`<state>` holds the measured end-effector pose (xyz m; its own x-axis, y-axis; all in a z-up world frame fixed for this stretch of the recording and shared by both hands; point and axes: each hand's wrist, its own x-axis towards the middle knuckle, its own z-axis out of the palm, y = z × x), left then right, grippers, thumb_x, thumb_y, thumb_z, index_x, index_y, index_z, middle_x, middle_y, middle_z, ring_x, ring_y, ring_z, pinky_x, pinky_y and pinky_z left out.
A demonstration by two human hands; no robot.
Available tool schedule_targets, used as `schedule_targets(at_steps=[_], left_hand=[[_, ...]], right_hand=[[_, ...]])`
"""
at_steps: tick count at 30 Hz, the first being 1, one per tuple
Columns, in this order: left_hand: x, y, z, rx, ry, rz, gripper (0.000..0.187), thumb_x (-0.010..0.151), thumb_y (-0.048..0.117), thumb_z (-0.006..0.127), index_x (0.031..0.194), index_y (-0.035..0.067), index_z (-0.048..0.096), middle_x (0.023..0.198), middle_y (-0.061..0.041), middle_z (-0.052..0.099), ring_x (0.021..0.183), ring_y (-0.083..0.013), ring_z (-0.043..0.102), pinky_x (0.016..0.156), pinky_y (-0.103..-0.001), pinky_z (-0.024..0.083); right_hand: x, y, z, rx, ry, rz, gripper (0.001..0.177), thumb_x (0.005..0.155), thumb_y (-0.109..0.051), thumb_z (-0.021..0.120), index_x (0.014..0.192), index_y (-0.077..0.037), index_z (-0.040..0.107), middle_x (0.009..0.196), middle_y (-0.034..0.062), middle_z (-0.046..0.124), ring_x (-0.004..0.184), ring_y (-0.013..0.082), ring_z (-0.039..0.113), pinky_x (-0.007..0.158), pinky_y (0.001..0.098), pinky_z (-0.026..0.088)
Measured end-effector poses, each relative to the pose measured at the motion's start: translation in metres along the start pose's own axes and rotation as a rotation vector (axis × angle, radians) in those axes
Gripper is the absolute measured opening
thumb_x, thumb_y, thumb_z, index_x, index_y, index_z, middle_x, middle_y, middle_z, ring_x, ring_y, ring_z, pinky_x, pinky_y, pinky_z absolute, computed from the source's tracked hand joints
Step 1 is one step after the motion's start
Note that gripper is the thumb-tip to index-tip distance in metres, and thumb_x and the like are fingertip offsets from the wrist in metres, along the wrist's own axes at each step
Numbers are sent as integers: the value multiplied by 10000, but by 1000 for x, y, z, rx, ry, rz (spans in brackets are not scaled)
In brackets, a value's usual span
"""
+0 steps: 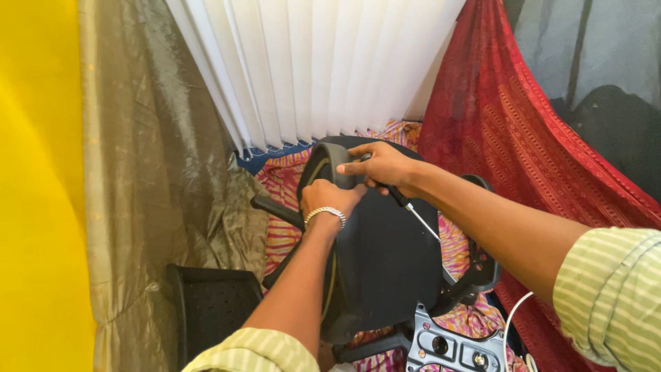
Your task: The person assembles an office chair by first attaching the gas lift to the base, then connecting the seat to the lift, and finally securing the armrests to the seat using a screwdriver.
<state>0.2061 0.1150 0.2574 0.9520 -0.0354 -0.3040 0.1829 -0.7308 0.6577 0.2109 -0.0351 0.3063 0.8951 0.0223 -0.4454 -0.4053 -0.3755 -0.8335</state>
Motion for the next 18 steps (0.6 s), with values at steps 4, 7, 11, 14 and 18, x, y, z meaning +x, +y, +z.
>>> schedule_targets(at_steps=[4, 7, 11, 14, 18], left_hand=[[37, -26, -19, 113, 27, 73, 798, 591, 654, 856, 899, -75, 754, 946, -298, 726, 939, -406, 730, 834, -465, 588], [58, -45, -35, 83, 111, 72, 749, 585, 613, 842, 881, -70, 761, 939, -295, 723, 931, -414, 730, 827, -470, 582], [69, -75, -49, 122, 217, -35, 741, 664, 645, 793, 936, -44, 769, 970, -299, 729, 958, -436, 724, 850, -488, 578], [75, -112, -61, 212, 271, -143, 785, 757, 722, 721, 995, -25, 769, 1022, -295, 727, 986, -455, 708, 847, -530, 566], [101, -182, -90, 300, 174, -260, 892, 802, 817, 642, 1026, -37, 764, 1088, -302, 711, 1024, -466, 692, 869, -538, 554]], right_hand=[[-13, 15, 5, -63, -33, 122, 450, 869, -307, 731, 1249, -67, 740, 939, 49, 695, 516, 84, 532, 376, 257, 363], [-33, 56, 17, -89, -72, 345, 374, 894, -289, 667, 1214, -108, 733, 1130, 13, 760, 653, 131, 733, 396, 256, 344], [-47, 109, 25, -37, -97, 456, 367, 893, -296, 664, 1198, -100, 723, 1153, 27, 752, 785, 184, 786, 436, 273, 377], [-45, 132, 23, 1, -9, 512, 368, 889, -307, 682, 1188, -96, 724, 1155, 31, 739, 820, 202, 789, 459, 293, 386], [-30, 154, 9, -76, 319, 585, 360, 876, -300, 728, 1170, -91, 725, 1134, 67, 748, 818, 202, 756, 486, 329, 458]])
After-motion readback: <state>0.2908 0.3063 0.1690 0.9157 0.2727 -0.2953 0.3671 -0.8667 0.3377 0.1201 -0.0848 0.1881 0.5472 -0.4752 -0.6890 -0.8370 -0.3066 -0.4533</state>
